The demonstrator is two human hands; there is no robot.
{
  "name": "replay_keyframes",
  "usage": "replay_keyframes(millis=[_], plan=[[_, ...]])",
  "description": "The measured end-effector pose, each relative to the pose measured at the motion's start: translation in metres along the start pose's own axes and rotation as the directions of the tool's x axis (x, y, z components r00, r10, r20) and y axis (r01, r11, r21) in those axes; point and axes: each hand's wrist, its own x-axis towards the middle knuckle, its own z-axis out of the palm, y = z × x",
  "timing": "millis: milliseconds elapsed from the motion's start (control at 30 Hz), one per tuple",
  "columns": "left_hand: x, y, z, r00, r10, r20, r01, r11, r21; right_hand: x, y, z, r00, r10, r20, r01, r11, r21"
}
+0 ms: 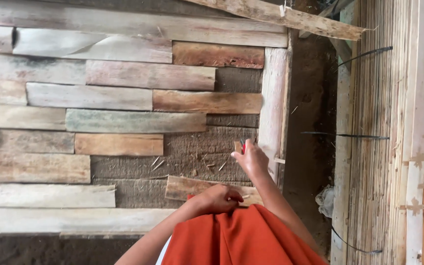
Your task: The person uses a red utility knife to cut wooden planks on a workbench. They repeatedly position planks, score them with the knife, and break them along the scored line. The person handles multiple planks of varying sizes and places cut pieces aside.
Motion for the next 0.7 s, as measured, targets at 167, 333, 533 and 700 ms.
replay_keyframes(millis=[167,333,533,700], plan=[[-0.031,0.013,0.008,0.991,-0.132,-0.008,0.132,0.983,0.128,-0.016,-0.009,-0.005,0.997,0.002,-0.072,0.002,0.999,0.047],[-0.049,-0.032,0.018,0.912,-0.055,-0.406,0.197,0.928,0.317,-0.023,0.002,-0.002,0.980,-0.109,-0.169,0.136,0.978,0.158],[-0.051,-0.062,0.004,0.716,0.182,-0.674,0.291,0.800,0.524,-0.061,0.005,-0.018,0.991,-0.049,-0.124,0.100,0.886,0.453],[-0.044,-0.055,-0.006,0.796,0.154,-0.585,0.295,0.746,0.598,-0.111,0.000,-0.004,0.967,-0.219,0.129,0.193,0.963,0.187]])
